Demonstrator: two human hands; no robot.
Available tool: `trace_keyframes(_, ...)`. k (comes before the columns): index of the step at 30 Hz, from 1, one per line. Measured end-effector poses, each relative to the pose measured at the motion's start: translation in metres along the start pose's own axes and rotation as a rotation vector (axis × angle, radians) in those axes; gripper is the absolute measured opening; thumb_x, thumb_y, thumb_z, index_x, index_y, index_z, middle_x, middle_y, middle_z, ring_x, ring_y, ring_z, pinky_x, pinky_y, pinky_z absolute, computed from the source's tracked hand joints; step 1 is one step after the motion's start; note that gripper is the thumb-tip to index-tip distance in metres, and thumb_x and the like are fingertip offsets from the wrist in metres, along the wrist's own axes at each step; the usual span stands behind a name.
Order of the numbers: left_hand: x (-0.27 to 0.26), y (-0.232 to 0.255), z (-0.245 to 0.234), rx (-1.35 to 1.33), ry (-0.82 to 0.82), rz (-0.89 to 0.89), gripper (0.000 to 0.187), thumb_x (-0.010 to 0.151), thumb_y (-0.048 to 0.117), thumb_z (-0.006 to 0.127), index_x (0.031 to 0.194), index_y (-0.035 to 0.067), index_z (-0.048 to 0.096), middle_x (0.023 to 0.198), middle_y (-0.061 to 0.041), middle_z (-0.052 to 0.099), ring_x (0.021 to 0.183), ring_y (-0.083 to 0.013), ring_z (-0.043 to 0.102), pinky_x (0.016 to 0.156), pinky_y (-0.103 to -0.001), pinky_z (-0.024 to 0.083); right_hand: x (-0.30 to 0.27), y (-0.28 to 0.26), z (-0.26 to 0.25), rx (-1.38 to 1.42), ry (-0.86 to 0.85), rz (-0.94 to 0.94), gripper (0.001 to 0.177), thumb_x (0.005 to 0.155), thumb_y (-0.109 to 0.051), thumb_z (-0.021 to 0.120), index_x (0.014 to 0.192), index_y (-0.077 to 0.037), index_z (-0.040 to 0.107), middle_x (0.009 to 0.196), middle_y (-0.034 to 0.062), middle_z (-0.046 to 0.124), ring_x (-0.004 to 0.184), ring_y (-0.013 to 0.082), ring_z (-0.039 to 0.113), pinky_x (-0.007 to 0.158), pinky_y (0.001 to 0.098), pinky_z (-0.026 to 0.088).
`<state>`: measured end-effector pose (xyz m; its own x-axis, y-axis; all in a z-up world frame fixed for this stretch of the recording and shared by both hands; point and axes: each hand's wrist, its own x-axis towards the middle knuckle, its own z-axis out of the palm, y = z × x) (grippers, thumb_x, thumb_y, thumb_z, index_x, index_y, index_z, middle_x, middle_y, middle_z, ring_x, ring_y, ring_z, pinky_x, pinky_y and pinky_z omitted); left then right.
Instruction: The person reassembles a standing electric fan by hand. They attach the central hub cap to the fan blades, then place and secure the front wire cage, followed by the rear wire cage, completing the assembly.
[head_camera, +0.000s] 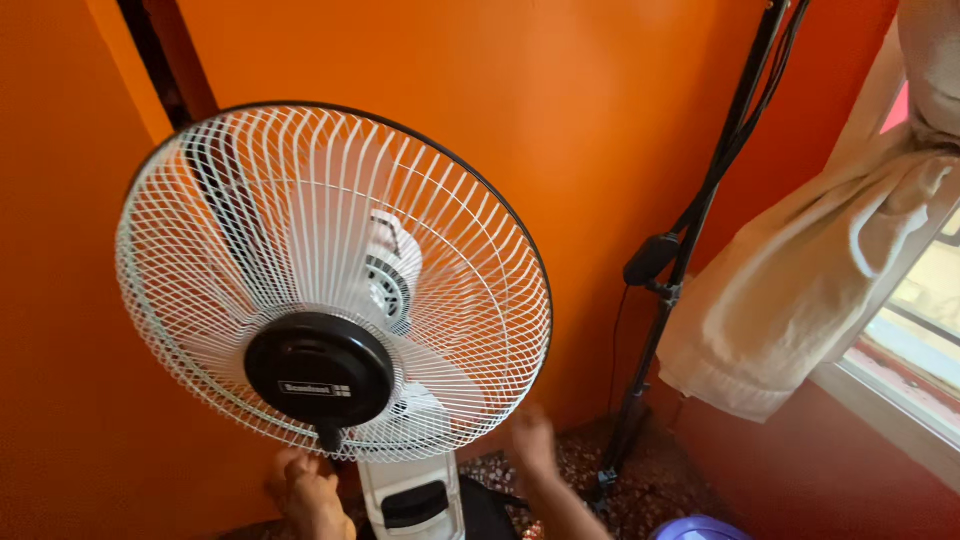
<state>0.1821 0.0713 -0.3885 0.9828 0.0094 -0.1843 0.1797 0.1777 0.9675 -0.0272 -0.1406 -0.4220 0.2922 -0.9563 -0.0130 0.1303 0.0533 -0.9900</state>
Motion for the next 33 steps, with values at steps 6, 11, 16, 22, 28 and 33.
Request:
trace_keyframes(6, -0.081, 0.076, -0.007, -0.112, -0.113, 0.508, 0.070, 0.101, 0.045, 0.059, 0.145, -0.003, 0.035, 0.128, -0.021, 0.047, 0.110, -0.0253, 0.056, 0.093, -0.042, 0.050, -0.010, -0.169, -0.021, 0.189, 0.149, -0.220, 0.075, 0.098, -0.064, 0.045, 0.147, -0.007, 0.043, 0.150, 0.0142, 0.050, 0.139, 0.0261, 0.046, 0.110, 0.0437, 0.036)
trace_keyframes(11, -0.123, 0.112, -0.010, -0.183, -0.219, 0.721, 0.066, 0.093, 0.028, 0.074, 0.139, -0.005, 0.041, 0.135, -0.019, 0.034, 0.107, -0.0219, 0.056, 0.084, -0.035, 0.058, -0.063, -0.294, 0.014, -0.095, -0.063, -0.837, 0.090, 0.092, -0.070, 0.055, 0.148, -0.001, 0.042, 0.151, 0.0225, 0.051, 0.141, 0.0320, 0.051, 0.115, 0.0471, 0.042)
trace_keyframes(16, -0.126, 0.118, -0.015, -0.182, -0.273, 0.620, 0.068, 0.088, 0.022, 0.078, 0.138, -0.004, 0.041, 0.131, -0.017, 0.041, 0.111, -0.0220, 0.058, 0.087, -0.034, 0.059, -0.085, -0.332, 0.046, -0.375, 0.028, -0.988, 0.085, 0.087, -0.064, 0.070, 0.139, 0.001, 0.053, 0.127, 0.0235, 0.066, 0.119, 0.0325, 0.065, 0.096, 0.0453, 0.051)
trace_keyframes(22, -0.135, 0.117, -0.022, -0.079, -0.329, 0.631, 0.075, 0.076, 0.018, 0.085, 0.138, -0.002, 0.047, 0.118, -0.015, 0.055, 0.106, -0.0210, 0.065, 0.088, -0.032, 0.060, -0.073, -0.333, 0.045, -0.434, 0.160, -0.957, 0.069, 0.090, -0.057, 0.074, 0.123, 0.001, 0.060, 0.105, 0.0201, 0.073, 0.096, 0.0314, 0.073, 0.081, 0.0428, 0.056)
trace_keyframes(28, -0.136, 0.122, -0.026, 0.347, -0.244, 0.607, 0.096, 0.070, 0.041, 0.088, 0.144, 0.001, 0.043, 0.118, -0.019, 0.062, 0.111, -0.0301, 0.064, 0.094, -0.048, 0.057, -0.061, -0.323, 0.044, -0.436, 0.146, -0.925, 0.065, 0.090, -0.055, 0.073, 0.121, 0.000, 0.059, 0.101, 0.0195, 0.073, 0.091, 0.0293, 0.074, 0.076, 0.0419, 0.057)
trace_keyframes(33, -0.144, 0.138, -0.026, 0.598, 0.017, 1.259, 0.147, 0.047, 0.067, 0.088, 0.154, -0.005, 0.019, 0.155, -0.039, 0.020, 0.142, -0.0577, 0.021, 0.106, -0.079, 0.022, -0.059, -0.322, 0.045, -0.424, 0.150, -1.006, 0.064, 0.092, -0.054, 0.073, 0.122, 0.001, 0.059, 0.104, 0.0196, 0.073, 0.092, 0.0288, 0.074, 0.076, 0.0410, 0.057)
